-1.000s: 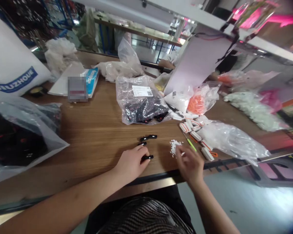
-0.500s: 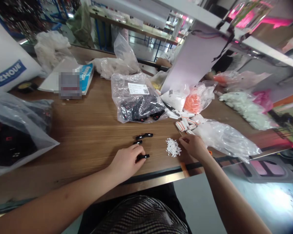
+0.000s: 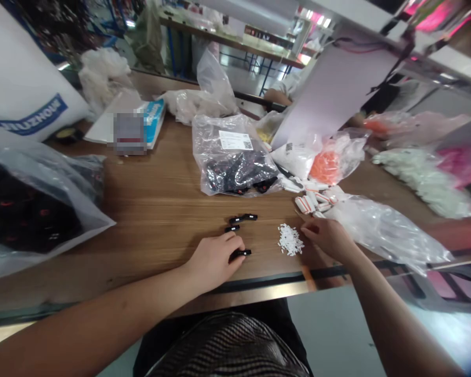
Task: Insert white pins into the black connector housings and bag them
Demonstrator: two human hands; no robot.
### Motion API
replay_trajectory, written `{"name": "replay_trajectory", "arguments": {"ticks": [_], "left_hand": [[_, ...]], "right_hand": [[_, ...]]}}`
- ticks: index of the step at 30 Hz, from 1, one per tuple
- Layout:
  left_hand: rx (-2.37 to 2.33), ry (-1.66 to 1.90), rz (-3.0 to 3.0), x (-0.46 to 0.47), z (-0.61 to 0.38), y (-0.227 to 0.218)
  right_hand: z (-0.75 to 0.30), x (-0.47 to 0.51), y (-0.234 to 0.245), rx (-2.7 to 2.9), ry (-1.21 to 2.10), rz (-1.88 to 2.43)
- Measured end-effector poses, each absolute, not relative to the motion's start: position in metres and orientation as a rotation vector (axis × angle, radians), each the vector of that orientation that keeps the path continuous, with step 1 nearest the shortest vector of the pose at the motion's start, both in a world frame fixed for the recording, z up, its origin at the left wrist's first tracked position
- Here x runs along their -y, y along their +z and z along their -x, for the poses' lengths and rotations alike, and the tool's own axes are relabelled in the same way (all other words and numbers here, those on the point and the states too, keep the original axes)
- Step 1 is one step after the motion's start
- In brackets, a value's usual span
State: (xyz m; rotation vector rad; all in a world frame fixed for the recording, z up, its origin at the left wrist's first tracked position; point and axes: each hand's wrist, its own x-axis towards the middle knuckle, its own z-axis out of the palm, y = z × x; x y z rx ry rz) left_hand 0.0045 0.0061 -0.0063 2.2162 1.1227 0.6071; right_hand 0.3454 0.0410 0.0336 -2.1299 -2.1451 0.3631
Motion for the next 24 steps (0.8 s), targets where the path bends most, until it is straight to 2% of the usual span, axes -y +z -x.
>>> {"name": "replay_trajectory", "arguments": {"ticks": [3,5,8,11,24], "left_hand": [[-1.129,0.604,-2.214,-0.004,-0.005,-0.005],[-1.138,0.607,-2.206,-0.004,-0.004,-0.005],[-1.13,0.589,-2.184,-0.006,-0.004,-0.006],[-1.13,0.572,-2.152,-0.008,-0.004,-0.007],[-1.157,0.597,-2.132,-0.007,-0.004,-0.011]], "right_hand": [[-0.322,-0.031,0.038,2.107,0.422,2.068],[-0.293,-0.019,0.04,2.042,0.627,1.849],[-0.245,0.001,0.037,2.155,0.766,1.451],[-0.214,0.011,0.03,2.226,0.724,1.281],[-0.2,0.005,0.029,2.442,0.485,1.254]]}}
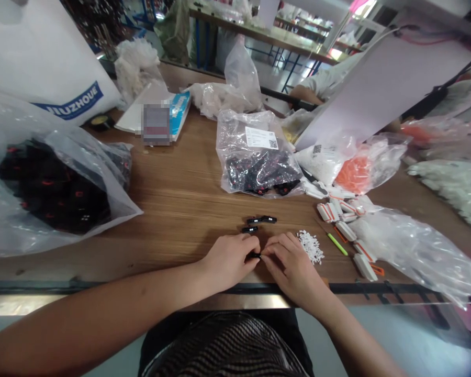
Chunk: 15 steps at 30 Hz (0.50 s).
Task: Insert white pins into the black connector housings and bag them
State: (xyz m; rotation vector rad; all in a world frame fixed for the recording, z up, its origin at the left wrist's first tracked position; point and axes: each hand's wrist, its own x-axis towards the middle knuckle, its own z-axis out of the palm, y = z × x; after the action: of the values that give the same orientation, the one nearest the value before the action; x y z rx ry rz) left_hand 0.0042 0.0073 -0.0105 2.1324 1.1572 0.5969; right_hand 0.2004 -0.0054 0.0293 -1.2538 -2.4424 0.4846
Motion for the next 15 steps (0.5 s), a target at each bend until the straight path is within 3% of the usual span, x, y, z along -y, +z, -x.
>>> {"name": "replay_trajectory", "arguments": {"ticks": [5,15], "left_hand": [[-1.171,0.6,-2.126,-0.008,-0.005,-0.011],[-1.171,0.582,-2.109,-0.008,-0.005,-0.007]], "right_hand": [[-0.2,0.009,0.033,2.556,0.289,1.197],[-0.202,0.018,0.026,2.524,0.199,1.168]]}}
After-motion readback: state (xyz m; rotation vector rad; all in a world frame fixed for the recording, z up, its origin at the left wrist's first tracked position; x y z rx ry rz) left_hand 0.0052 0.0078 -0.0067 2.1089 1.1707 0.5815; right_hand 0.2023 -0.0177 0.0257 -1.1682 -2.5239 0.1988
